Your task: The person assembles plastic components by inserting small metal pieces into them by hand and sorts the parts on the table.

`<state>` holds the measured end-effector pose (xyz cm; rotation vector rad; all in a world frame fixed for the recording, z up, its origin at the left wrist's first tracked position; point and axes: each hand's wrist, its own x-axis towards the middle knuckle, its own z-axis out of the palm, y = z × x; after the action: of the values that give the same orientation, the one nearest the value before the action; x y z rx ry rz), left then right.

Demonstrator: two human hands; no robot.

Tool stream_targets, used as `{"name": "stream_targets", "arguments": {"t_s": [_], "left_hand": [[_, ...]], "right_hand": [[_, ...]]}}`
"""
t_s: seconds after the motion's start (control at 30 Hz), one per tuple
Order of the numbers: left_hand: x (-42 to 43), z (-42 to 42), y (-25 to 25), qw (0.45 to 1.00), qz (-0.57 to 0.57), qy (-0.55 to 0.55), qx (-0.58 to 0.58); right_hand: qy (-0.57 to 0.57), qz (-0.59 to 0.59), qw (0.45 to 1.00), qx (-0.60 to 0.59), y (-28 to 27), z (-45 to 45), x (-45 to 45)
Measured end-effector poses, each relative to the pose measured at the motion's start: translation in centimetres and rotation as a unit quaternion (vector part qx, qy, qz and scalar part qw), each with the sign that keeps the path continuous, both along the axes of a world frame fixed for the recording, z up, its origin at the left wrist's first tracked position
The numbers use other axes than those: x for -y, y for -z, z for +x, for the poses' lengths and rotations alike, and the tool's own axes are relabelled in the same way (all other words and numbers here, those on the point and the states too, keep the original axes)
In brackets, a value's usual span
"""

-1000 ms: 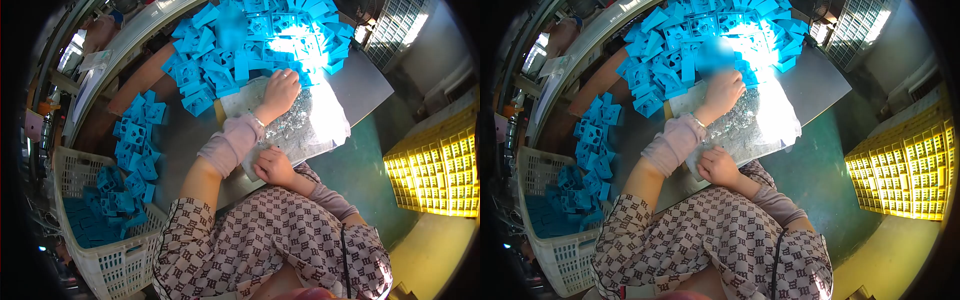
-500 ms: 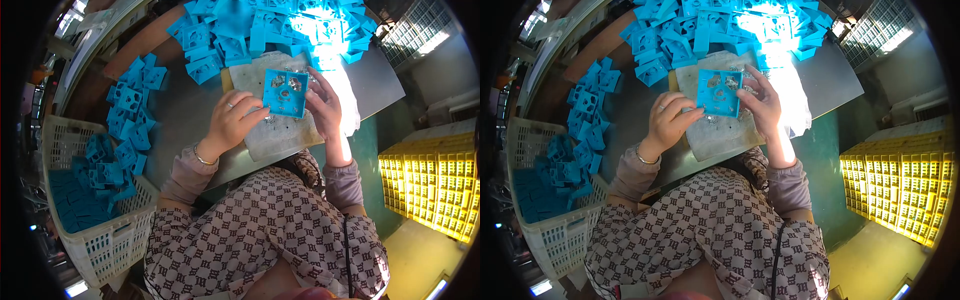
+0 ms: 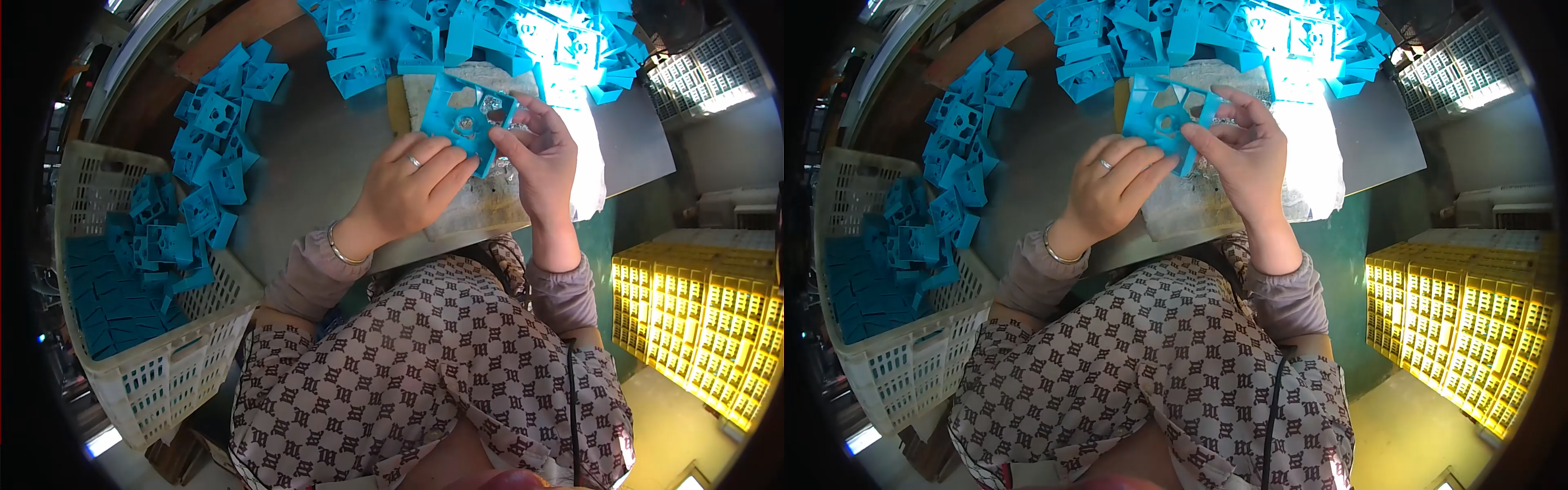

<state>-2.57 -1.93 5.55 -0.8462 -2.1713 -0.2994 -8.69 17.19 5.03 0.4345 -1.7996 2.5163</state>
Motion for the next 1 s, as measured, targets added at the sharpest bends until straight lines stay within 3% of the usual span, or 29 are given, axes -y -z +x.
{"name": "stream_targets", "arguments": {"t_s": [0.37, 0.47, 0.57, 0.63, 0.7, 1.0], "left_hand": [[0.2, -0.8, -1.0, 0.996, 0.031, -0.055, -0.06], [0.6, -0.6, -0.4, 0.994, 0.047, -0.085, -0.04], [1.3, -0.3, 0.4, 0.988, 0.1, -0.116, 0.013], [1.8, -0.1, 1.2, 0.978, 0.146, -0.134, 0.059], [2.3, 0.3, 2.1, 0.964, 0.192, -0.15, 0.105], [3.1, 2.1, 4.5, 0.916, 0.308, -0.147, 0.211]], "right_hand": [[0.02, 0.064, 0.997, -0.049, -2.7, -1.2, 2.1], [-0.077, -0.028, 0.997, 0.002, -1.8, -2.2, 2.0], [-0.08, 0.043, 0.996, -0.005, 0.8, -3.4, 1.5], [-0.018, 0.242, 0.969, -0.044, 4.5, -4.9, 0.4], [0.02, 0.423, 0.899, -0.11, 6.3, -5.8, -0.1], [0.022, 0.54, 0.786, -0.301, 8.9, -7.8, 1.7]]}}
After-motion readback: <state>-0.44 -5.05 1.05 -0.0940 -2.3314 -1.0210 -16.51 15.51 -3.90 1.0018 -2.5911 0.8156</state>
